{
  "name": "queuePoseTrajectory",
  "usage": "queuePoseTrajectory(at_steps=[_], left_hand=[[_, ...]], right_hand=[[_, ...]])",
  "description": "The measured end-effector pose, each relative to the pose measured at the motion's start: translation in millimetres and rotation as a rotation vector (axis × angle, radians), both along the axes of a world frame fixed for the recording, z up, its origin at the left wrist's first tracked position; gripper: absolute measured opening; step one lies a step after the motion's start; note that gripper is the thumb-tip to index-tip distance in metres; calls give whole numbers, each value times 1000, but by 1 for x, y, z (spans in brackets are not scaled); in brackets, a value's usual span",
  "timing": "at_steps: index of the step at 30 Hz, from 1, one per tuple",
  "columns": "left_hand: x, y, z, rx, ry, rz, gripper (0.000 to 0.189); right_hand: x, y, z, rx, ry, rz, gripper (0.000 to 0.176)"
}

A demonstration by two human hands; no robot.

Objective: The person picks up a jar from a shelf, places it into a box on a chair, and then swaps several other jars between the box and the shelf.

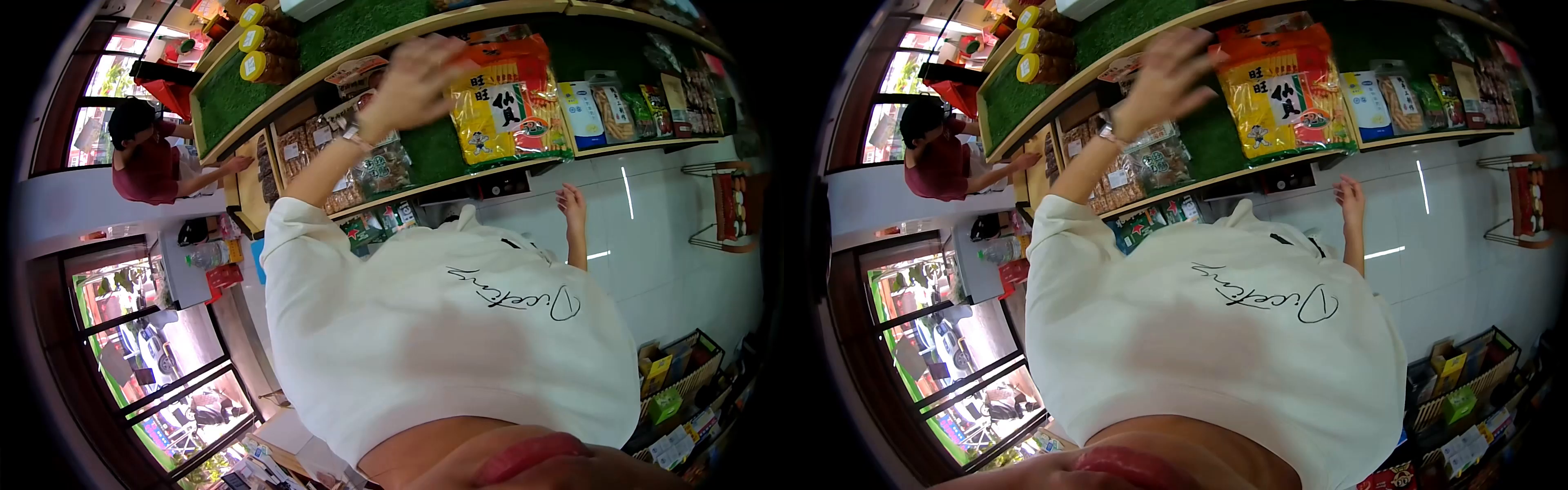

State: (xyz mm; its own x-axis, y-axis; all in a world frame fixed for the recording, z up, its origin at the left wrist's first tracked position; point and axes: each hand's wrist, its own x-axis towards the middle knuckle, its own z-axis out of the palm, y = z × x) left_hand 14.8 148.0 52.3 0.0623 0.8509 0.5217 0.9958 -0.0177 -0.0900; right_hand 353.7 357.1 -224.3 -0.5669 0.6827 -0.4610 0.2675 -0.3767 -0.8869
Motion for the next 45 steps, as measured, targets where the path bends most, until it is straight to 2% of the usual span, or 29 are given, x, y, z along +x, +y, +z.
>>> queuePoseTrajectory(at_steps=[3,5,7,10,13,15,17,19,21,24,27,28,29,31,34,36,37,38,40,41,42,43,44,45], left_hand=[[86,61,16,76,0,-361,44],[128,102,20,116,-84,-506,40],[165,143,11,92,-228,-600,42],[228,193,-22,32,-536,-526,44],[276,235,-93,-72,-753,-470,45],[296,259,-156,-191,-719,-418,48],[297,276,-253,-436,-713,-352,52],[304,276,-301,-854,-442,-195,54],[314,283,-324,-940,-592,-274,54],[328,296,-325,-1084,-825,-343,50],[337,327,-333,-1179,-913,-333,48],[339,337,-335,-1169,-965,-305,44],[339,349,-341,-1176,-937,-240,42],[321,373,-403,-1192,-874,-109,39],[266,415,-546,-1345,-267,-314,34],[283,444,-534,-1391,-717,-16,33],[292,461,-511,-1391,-939,141,33],[305,477,-471,-1332,-1031,33,33],[307,515,-481,-1184,-1006,-38,33],[310,534,-490,-1111,-999,-70,33],[321,559,-456,-1250,-1027,22,38],[323,585,-473,-1237,-1076,32,34],[317,608,-514,-1225,-1123,44,30],[316,627,-534,-1216,-1169,60,27]], right_hand=[[15,12,11,14,12,32,27],[34,21,15,30,13,30,28],[61,32,13,46,8,-14,30],[120,44,-6,45,-7,-126,29],[176,48,5,27,-59,-282,28],[214,57,-9,22,-55,-417,28],[247,65,-13,32,-58,-567,26],[273,76,-9,49,-56,-682,24],[293,93,0,67,-59,-744,23],[307,102,1,51,-46,-844,23],[311,125,-13,26,0,-919,23],[314,134,-16,26,-7,-882,23],[316,138,-19,23,-17,-845,23],[325,156,-29,40,-63,-786,23],[357,189,-64,36,-162,-781,26],[390,212,-93,-42,-222,-851,29],[407,220,-112,-109,-244,-919,28],[422,227,-132,-176,-257,-987,27],[443,224,-160,-297,-448,-1093,25],[458,219,-184,-474,-495,-1031,25],[475,219,-209,-641,-540,-961,27],[487,220,-230,-585,-597,-843,29],[494,228,-239,-531,-652,-722,31],[490,248,-220,-545,-612,-815,31]])
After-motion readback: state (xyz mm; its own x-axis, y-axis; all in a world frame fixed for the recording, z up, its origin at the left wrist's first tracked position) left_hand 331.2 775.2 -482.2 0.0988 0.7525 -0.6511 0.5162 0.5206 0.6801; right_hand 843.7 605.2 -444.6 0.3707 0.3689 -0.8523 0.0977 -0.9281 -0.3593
